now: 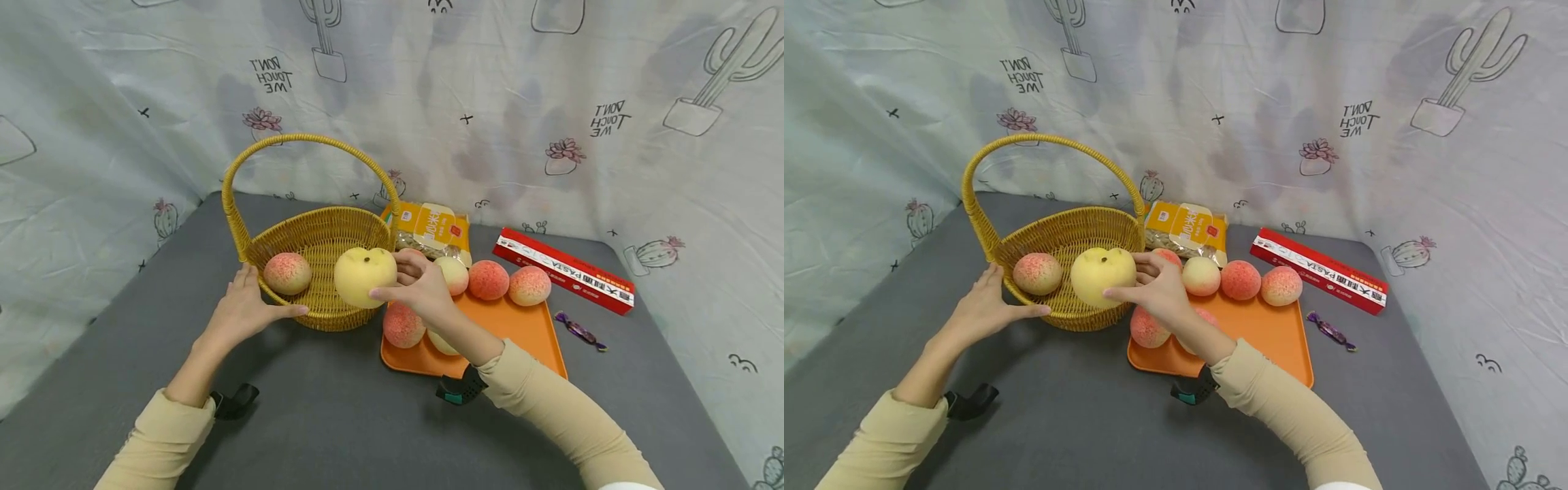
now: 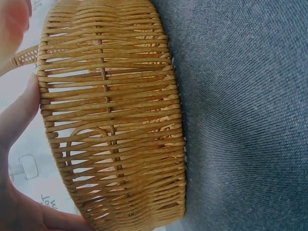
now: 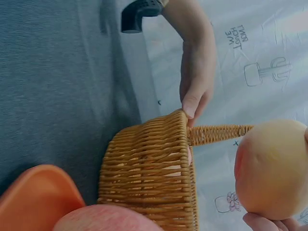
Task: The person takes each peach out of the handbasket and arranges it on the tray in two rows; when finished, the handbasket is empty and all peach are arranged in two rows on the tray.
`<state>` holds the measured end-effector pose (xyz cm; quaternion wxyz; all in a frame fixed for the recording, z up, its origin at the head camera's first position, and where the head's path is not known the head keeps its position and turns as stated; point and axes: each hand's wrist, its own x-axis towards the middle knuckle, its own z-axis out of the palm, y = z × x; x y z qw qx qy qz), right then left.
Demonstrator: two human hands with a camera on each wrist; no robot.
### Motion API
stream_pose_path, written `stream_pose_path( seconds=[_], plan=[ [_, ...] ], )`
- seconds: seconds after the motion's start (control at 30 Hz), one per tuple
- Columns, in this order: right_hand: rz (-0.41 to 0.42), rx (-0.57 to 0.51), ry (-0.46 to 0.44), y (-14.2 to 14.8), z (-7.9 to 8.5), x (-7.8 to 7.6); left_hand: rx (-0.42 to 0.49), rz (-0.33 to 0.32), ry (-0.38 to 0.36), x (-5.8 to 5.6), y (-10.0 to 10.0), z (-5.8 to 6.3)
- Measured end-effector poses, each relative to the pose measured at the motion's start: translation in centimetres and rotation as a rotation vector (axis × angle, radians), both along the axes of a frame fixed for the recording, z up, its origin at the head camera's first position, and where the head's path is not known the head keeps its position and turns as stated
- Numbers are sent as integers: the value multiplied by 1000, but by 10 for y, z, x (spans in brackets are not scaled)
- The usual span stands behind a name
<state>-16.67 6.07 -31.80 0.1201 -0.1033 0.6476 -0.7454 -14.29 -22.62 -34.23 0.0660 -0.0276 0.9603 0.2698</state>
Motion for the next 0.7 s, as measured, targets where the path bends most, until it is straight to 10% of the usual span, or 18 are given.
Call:
stream_pose_path(
  seconds=[0.7],
  plan=[
    [-161,-6,62,85,-12,27,4,-10,-10,-3,-3,-1]
  ],
)
